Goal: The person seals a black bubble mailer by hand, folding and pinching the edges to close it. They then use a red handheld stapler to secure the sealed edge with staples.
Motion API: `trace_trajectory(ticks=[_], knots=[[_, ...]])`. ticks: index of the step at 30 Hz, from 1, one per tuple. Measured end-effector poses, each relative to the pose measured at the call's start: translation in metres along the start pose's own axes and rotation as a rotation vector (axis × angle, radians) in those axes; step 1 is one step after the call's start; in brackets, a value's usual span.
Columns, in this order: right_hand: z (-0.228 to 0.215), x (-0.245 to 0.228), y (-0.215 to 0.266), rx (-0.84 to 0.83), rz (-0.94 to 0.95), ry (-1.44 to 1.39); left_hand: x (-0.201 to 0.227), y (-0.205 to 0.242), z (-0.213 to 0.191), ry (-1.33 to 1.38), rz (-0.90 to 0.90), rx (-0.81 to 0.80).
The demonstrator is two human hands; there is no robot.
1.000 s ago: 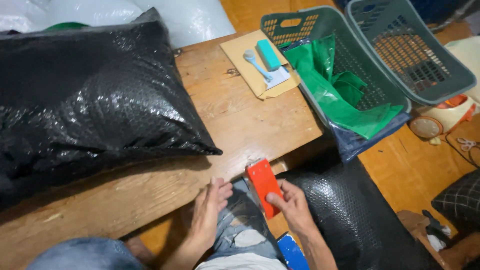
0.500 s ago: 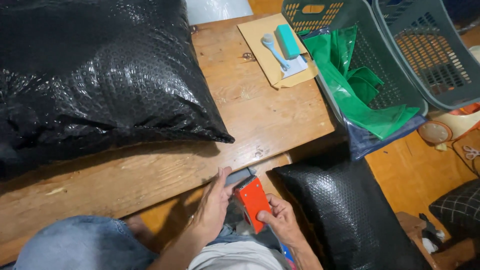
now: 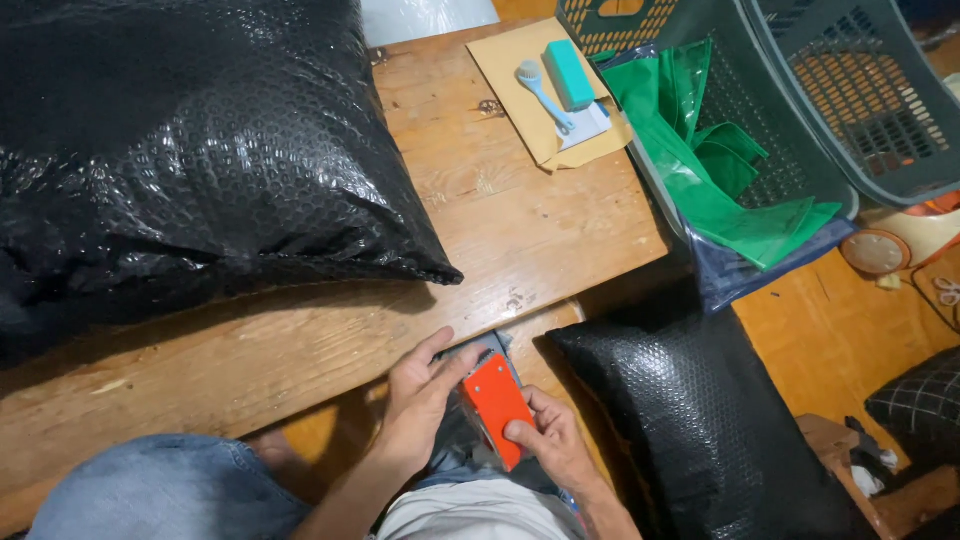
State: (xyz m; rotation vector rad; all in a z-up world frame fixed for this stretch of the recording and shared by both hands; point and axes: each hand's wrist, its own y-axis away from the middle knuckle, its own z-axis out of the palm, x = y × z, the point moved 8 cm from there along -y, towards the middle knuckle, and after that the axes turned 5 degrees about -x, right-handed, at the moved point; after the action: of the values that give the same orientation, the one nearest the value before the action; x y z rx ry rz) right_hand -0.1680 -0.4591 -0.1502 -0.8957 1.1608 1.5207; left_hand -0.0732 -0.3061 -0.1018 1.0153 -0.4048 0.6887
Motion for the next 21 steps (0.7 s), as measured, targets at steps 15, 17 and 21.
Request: trace_trajectory(ticks=[15,17,21], knots=[[0.031,-0.016,0.004,0.093,0.220,0.320,0.005,-0.009,-0.028,0.135,0.113,0.191],[0.031,-0.019,0.004,0.087,0.195,0.367,-0.001,-0.012,-0.032,0.182,0.119,0.191],[0.030,-0.016,0.005,0.114,0.223,0.259,0.001,-0.010,-0.030,0.249,0.099,0.194]])
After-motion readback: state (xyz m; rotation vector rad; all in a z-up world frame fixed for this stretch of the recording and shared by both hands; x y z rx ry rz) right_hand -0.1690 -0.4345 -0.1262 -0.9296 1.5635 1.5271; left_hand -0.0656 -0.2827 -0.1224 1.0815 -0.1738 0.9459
